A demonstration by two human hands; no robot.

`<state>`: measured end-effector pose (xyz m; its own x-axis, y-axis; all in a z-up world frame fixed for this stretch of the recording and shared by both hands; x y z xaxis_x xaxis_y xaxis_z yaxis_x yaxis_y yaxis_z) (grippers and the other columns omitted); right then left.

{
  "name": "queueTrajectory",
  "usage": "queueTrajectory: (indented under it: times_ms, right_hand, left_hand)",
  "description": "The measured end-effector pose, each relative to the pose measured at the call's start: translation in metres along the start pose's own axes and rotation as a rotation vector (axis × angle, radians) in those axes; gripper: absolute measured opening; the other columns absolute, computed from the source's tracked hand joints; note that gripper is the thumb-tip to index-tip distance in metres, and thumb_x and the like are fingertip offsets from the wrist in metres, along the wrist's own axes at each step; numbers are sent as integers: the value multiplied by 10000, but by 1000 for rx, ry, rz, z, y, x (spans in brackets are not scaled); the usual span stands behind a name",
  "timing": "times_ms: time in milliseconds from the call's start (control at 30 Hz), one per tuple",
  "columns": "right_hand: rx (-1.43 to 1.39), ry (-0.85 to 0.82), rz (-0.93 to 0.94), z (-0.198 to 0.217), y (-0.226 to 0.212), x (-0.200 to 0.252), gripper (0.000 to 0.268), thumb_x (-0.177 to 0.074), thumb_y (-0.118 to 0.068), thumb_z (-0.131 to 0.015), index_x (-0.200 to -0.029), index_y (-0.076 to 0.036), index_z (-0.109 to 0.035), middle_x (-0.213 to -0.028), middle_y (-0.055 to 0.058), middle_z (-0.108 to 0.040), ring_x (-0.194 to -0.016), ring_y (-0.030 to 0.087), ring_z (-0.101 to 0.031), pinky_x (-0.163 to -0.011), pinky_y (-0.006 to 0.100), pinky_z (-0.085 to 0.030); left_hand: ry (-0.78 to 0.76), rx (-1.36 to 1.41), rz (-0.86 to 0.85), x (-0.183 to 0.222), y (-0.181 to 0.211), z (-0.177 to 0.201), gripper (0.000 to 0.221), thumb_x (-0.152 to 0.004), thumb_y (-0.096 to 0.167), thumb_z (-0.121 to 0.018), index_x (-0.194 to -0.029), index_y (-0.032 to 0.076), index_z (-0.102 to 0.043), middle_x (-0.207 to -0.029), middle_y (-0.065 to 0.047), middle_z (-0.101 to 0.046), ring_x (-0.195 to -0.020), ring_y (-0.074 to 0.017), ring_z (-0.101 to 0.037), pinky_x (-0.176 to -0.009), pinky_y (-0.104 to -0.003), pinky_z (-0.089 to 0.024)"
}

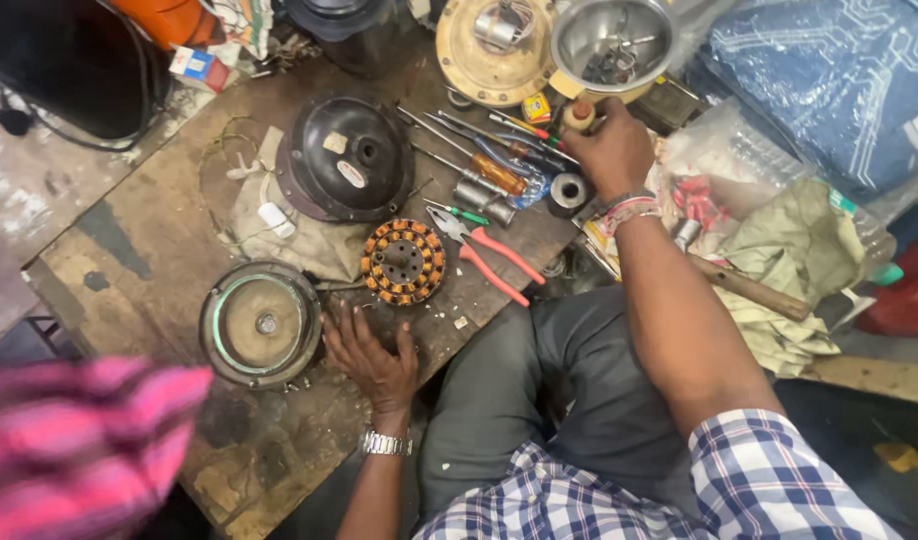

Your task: The person uses a screwdriver and pliers to adjust and remove small components from a circular copper-wound electrical part on a workbench. They rotate the part, pry at slots, and place removed pieces on the table while other motor housings and tools remain nearby.

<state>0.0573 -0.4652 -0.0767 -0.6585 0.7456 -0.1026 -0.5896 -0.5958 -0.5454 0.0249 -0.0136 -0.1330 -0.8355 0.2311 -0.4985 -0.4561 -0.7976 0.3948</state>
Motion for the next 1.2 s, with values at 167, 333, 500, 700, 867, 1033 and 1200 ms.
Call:
queueTrajectory:
  times_ms: [167,333,500,700,867,1033,1200]
  right_hand:
    - [-796,106,196,41,33,-5,471,-803,-316,-884,-1119,-40,-669,-1079,108,-763,-968,204,-750,-865,341,-602]
    - [-158,292,-86,70,79,1,416,-819,-337,-893,-1051,-23,-750,-926,147,-762,-846,266,-743,-773,381,-553]
    - [-166,213,55,60,52,0,424,-789,-314,-878,-1093,-50,-743,-938,140,-766,-851,268,-752,-750,391,-560]
    - [-43,145,149,64,42,10,446,-832,-277,-865,-1144,-9,-695,-979,191,-750,-878,343,-729,-756,427,-549]
    - [-27,-74,259,22,19,20,289,-916,-233,-778,-1153,-70,-743,-1038,173,-764,-937,336,-746,-827,437,-565]
    - [197,-67,548,-13,-4,10,359,-924,-146,-751,-1278,-93,-737,-1069,230,-734,-945,410,-692,-817,497,-529]
    - [125,-349,493,-14,14,-7,407,-867,-234,-760,-1270,-193,-734,-1045,176,-737,-918,380,-697,-805,479,-533]
  left_hand:
    - [-14,22,-1,-2,0,-1,730,-969,362,-695,-1524,50,-338,-1641,-168,-357,-1557,-457,-231,-1226,-639,-196]
    - [-2,47,-27,-2,2,1,725,-989,356,-683,-1536,45,-322,-1644,-174,-352,-1559,-467,-234,-1237,-645,-185]
    - [10,25,-20,-4,4,1,729,-983,355,-688,-1538,54,-323,-1638,-165,-365,-1559,-455,-241,-1237,-636,-198]
    - [13,24,-31,-4,5,2,733,-984,347,-690,-1543,55,-316,-1634,-170,-359,-1563,-448,-221,-1240,-632,-204]
    - [-11,5,-7,-2,4,2,743,-971,365,-696,-1533,54,-323,-1627,-161,-368,-1552,-450,-226,-1229,-627,-216]
    - [-18,-11,0,-4,4,1,738,-970,384,-686,-1526,54,-331,-1624,-166,-368,-1549,-453,-226,-1233,-631,-204]
    - [-26,11,10,-3,2,2,727,-969,378,-676,-1519,34,-348,-1613,-176,-381,-1542,-457,-238,-1227,-631,-204]
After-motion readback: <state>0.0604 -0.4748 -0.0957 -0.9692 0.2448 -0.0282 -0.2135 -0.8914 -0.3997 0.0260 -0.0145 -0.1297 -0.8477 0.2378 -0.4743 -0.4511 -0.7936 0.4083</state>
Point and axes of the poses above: each hand's wrist, its own x-axis away from the middle knuckle, its own z-axis out of the back of the hand, y = z × x, the point moved 6 cm from there along -x, towards the middle knuckle
